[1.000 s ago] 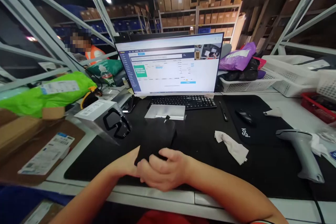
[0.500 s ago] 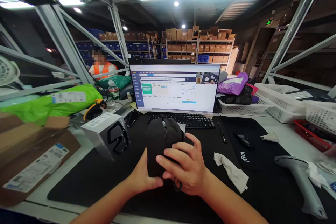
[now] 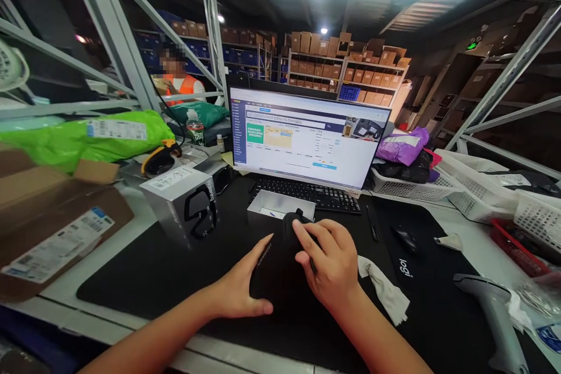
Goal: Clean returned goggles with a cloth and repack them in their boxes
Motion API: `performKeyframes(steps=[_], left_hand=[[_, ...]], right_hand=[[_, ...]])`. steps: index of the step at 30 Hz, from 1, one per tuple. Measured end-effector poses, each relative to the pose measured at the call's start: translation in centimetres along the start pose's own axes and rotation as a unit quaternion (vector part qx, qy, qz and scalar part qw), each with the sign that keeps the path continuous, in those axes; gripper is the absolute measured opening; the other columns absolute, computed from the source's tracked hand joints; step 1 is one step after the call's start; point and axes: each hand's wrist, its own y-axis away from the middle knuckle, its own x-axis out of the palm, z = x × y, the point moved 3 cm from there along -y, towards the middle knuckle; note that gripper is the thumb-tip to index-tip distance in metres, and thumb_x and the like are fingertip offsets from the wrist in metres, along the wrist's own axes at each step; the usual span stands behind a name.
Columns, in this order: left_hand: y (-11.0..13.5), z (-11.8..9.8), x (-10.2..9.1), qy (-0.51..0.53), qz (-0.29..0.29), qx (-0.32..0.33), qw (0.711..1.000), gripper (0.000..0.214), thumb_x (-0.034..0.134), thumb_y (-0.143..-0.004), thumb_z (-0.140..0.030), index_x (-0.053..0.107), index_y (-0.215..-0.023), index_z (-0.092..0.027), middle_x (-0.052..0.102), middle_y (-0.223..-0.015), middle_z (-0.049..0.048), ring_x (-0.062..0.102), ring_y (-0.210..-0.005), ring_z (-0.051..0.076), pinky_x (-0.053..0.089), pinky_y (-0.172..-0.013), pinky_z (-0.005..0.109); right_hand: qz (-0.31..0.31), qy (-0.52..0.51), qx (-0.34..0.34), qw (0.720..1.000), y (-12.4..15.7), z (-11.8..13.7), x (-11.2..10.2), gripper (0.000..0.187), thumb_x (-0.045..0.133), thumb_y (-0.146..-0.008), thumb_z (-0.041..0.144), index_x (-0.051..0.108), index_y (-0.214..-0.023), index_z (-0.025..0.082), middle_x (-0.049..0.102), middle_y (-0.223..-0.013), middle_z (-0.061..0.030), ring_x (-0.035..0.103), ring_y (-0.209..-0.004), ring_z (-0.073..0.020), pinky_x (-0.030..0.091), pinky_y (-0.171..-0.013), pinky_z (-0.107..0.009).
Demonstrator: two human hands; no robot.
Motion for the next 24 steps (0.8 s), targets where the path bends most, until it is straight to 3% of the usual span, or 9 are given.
performKeyframes(steps=[4, 8, 10, 13, 17, 19, 21, 24], left_hand=[[-0.1, 0.1, -0.6, -0.060, -0.013, 0.009, 0.998, 0.119, 0.082, -0.067, -0.061, 0.020, -0.157, -0.015, 0.029, -0.161, 0.0246, 0.033, -0.148, 0.040, 0.027, -0.122, 0.058], [0.2, 0.3, -0.8, -0.107, 0.004, 0.025, 0.994, 0.115, 0.081, -0.069, -0.054, 0.017, -0.157, -0.018, 0.029, -0.161, 0.0226, 0.034, -0.147, 0.039, 0.029, -0.121, 0.059], [0.3, 0.5, -0.5, -0.102, 0.009, 0.016, 0.995, 0.117, 0.081, -0.069, -0.055, 0.014, -0.158, -0.018, 0.027, -0.161, 0.0238, 0.034, -0.147, 0.040, 0.030, -0.120, 0.060], [0.1, 0.4, -0.2, -0.096, 0.003, -0.002, 0.995, 0.117, 0.080, -0.071, -0.054, 0.012, -0.158, -0.017, 0.027, -0.161, 0.0246, 0.033, -0.147, 0.041, 0.030, -0.120, 0.061], [0.1, -1.4, 0.2, -0.150, 0.018, 0.015, 0.988, 0.116, 0.082, -0.071, -0.040, 0.010, -0.159, -0.023, 0.027, -0.163, 0.0197, 0.033, -0.148, 0.039, 0.033, -0.121, 0.058], [0.3, -2.5, 0.4, -0.183, 0.040, 0.043, 0.981, 0.119, 0.084, -0.068, -0.035, 0.008, -0.159, -0.026, 0.030, -0.161, 0.0180, 0.035, -0.147, 0.038, 0.036, -0.120, 0.056], [0.5, -3.1, 0.6, -0.213, 0.064, 0.086, 0.971, 0.116, 0.083, -0.068, -0.031, 0.009, -0.158, -0.027, 0.035, -0.158, 0.0168, 0.039, -0.145, 0.036, 0.037, -0.120, 0.054], [0.5, -3.0, 0.7, -0.246, 0.085, 0.132, 0.956, 0.110, 0.078, -0.069, -0.028, 0.011, -0.157, -0.027, 0.041, -0.154, 0.0161, 0.044, -0.141, 0.034, 0.039, -0.118, 0.053]], right_hand=[[0.019, 0.049, 0.037, 0.998, 0.1, 0.1, 0.4, 0.043, 0.049, -0.102, 0.023, 0.055, -0.144, 0.019, 0.073, -0.100, -0.0083, 0.056, -0.101, -0.0279, 0.045, -0.091, -0.045], [-0.007, -0.037, -0.060, 0.997, 0.2, 0.8, 0.5, 0.049, 0.038, -0.107, 0.030, 0.042, -0.153, 0.016, 0.069, -0.077, -0.0035, 0.059, -0.086, -0.0213, 0.047, -0.091, -0.040], [0.013, -0.060, -0.071, 0.996, 0.1, 0.6, 0.5, 0.050, 0.036, -0.108, 0.036, 0.041, -0.154, 0.019, 0.067, -0.072, -0.0012, 0.061, -0.089, -0.0205, 0.046, -0.094, -0.040], [0.025, -0.029, -0.037, 0.999, 0.0, -0.4, -0.1, 0.048, 0.039, -0.107, 0.040, 0.042, -0.153, 0.030, 0.073, -0.079, -0.0001, 0.062, -0.100, -0.0225, 0.039, -0.103, -0.046], [-0.109, 0.098, 0.041, 0.988, -0.1, -1.9, -2.5, 0.041, 0.041, -0.104, 0.046, 0.057, -0.142, 0.040, 0.067, -0.109, -0.0083, 0.056, -0.109, -0.0293, 0.037, -0.107, -0.056], [-0.138, 0.122, 0.075, 0.980, -0.1, -2.4, -3.4, 0.039, 0.042, -0.103, 0.046, 0.064, -0.135, 0.040, 0.059, -0.125, -0.0110, 0.052, -0.119, -0.0329, 0.038, -0.107, -0.058], [-0.093, 0.096, 0.092, 0.987, -0.3, -2.8, -3.4, 0.037, 0.045, -0.103, 0.043, 0.068, -0.130, 0.037, 0.057, -0.133, -0.0110, 0.051, -0.123, -0.0336, 0.042, -0.105, -0.056], [0.052, 0.006, 0.135, 0.990, -0.4, -3.6, -1.6, 0.032, 0.048, -0.103, 0.035, 0.074, -0.120, 0.031, 0.063, -0.130, -0.0096, 0.063, -0.111, -0.0275, 0.054, -0.093, -0.047]])
